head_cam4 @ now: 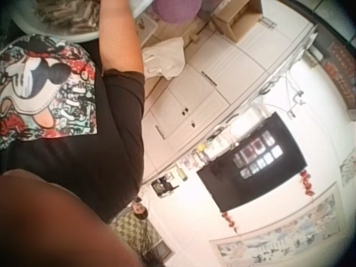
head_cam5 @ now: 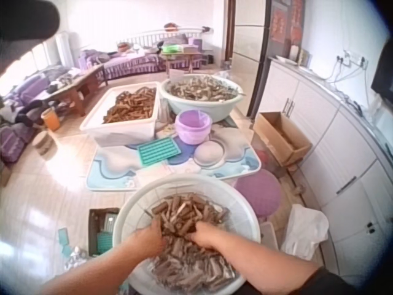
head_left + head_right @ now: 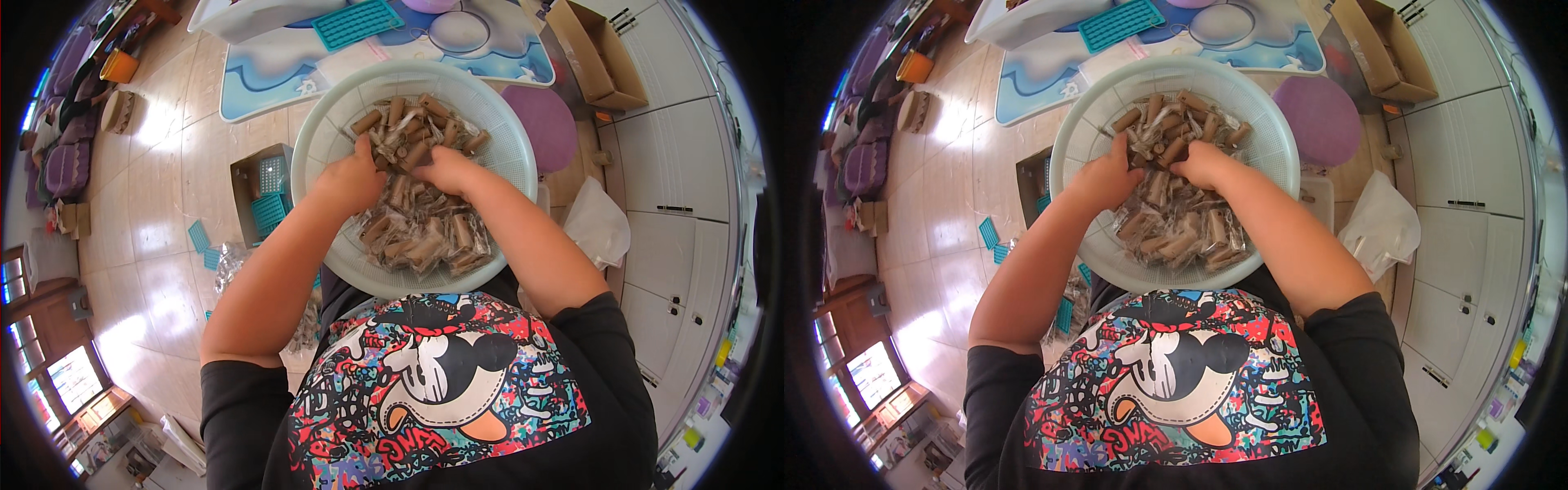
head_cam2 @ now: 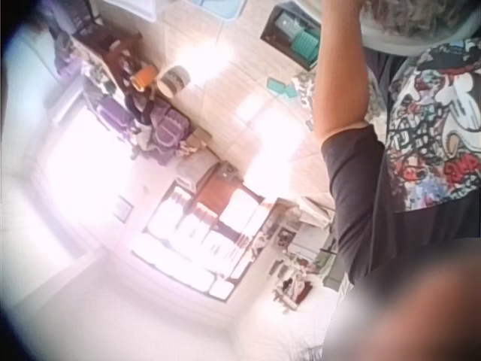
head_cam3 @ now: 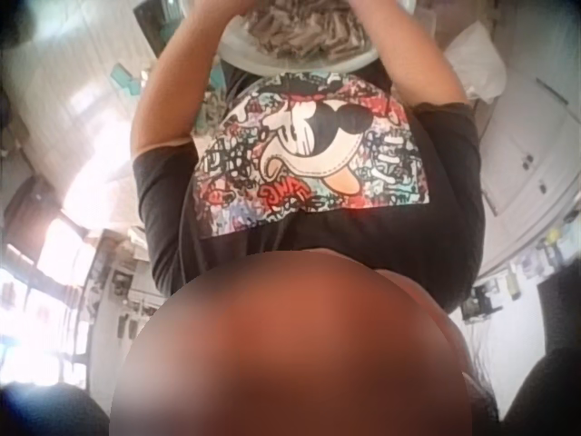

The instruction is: The person places small cylindrical items into individual plastic bags by hand.

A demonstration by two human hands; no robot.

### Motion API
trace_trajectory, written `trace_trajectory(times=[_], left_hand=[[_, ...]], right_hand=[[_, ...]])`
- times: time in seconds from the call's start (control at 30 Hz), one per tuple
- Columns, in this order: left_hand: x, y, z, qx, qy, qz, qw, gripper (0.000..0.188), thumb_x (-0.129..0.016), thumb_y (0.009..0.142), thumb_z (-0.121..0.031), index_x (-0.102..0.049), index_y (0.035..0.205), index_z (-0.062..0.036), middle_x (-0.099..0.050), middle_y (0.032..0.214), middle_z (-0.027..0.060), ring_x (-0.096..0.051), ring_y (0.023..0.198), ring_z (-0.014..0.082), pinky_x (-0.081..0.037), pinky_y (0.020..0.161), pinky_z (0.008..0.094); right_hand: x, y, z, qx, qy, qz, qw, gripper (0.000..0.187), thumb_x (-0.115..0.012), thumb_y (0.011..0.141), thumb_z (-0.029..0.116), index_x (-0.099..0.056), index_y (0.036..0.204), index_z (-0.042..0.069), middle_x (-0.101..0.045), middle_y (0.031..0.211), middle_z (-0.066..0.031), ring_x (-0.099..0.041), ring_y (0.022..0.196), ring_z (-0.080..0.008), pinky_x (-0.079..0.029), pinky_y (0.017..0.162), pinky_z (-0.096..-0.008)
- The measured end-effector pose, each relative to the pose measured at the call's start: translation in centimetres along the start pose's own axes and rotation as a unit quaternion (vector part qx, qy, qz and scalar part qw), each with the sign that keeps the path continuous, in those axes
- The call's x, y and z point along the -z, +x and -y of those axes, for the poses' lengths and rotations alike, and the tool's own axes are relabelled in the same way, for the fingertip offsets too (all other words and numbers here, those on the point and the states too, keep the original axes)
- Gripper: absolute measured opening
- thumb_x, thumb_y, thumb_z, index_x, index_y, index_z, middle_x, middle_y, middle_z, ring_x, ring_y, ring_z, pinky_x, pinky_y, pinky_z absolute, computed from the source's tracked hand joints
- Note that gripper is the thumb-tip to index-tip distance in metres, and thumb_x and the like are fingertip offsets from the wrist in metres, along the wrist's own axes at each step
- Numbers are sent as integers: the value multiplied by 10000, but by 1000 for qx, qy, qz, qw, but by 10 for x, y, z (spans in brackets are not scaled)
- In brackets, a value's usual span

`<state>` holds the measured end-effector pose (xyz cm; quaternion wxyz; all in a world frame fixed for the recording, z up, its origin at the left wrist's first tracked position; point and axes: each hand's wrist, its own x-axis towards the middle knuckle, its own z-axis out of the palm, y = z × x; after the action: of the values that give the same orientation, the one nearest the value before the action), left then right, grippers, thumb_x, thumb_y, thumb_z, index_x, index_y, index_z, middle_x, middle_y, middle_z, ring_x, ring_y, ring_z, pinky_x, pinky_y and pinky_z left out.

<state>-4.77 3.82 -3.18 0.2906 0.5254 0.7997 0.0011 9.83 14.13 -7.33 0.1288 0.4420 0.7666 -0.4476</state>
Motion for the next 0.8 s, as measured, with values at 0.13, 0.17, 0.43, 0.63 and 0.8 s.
trace_trajectory(times=[0.13, 0.17, 0.43, 0.63, 0.8], left_hand=[[-16, 25, 16, -41, -241, -57, 968, 696, -558, 806, -141, -143, 1353, -31, -598, 969, 205, -583, 938, 311, -436, 835, 324], [-15, 29, 16, -87, -294, -90, 948, 704, -561, 796, -89, -142, 1360, -48, -583, 1005, 185, -582, 927, 285, -439, 824, 314], [15, 20, 14, -77, -521, -52, 848, 658, -518, 806, -12, -183, 1363, -107, -563, 1008, 139, -584, 838, 177, -471, 722, 289], [8, -7, 1, -158, -61, -205, 964, 351, -573, 760, -129, -523, 1106, -150, -544, 829, 107, -580, 781, 304, -473, 689, 402], [-11, -9, -20, -228, 105, -102, 963, 263, -585, 749, -151, -558, 1011, -153, -489, 958, 75, -592, 818, 252, -488, 680, 367]], right_hand=[[-6, 4, 7, 9, 278, 10, 960, 297, -587, 808, 194, -554, 1044, 19, -610, 950, -90, -540, 645, -138, -429, 539, -267], [-3, 5, 8, 10, 277, 11, 961, 297, -587, 808, 194, -554, 1044, 19, -610, 950, -90, -540, 645, -138, -429, 539, -267], [38, -5, 6, 46, 310, 34, 949, 183, -544, 845, 200, -577, 954, 57, -634, 914, -57, -508, 595, -84, -367, 486, -218], [30, -40, 13, 75, -70, -53, 993, 248, -667, 736, 256, -609, 857, 47, -637, 875, -81, -597, 750, -212, -453, 653, -329], [-1, -51, 15, 122, -302, -81, 942, 286, -631, 739, 211, -545, 945, 32, -622, 846, -128, -621, 786, -276, -491, 676, -381]])
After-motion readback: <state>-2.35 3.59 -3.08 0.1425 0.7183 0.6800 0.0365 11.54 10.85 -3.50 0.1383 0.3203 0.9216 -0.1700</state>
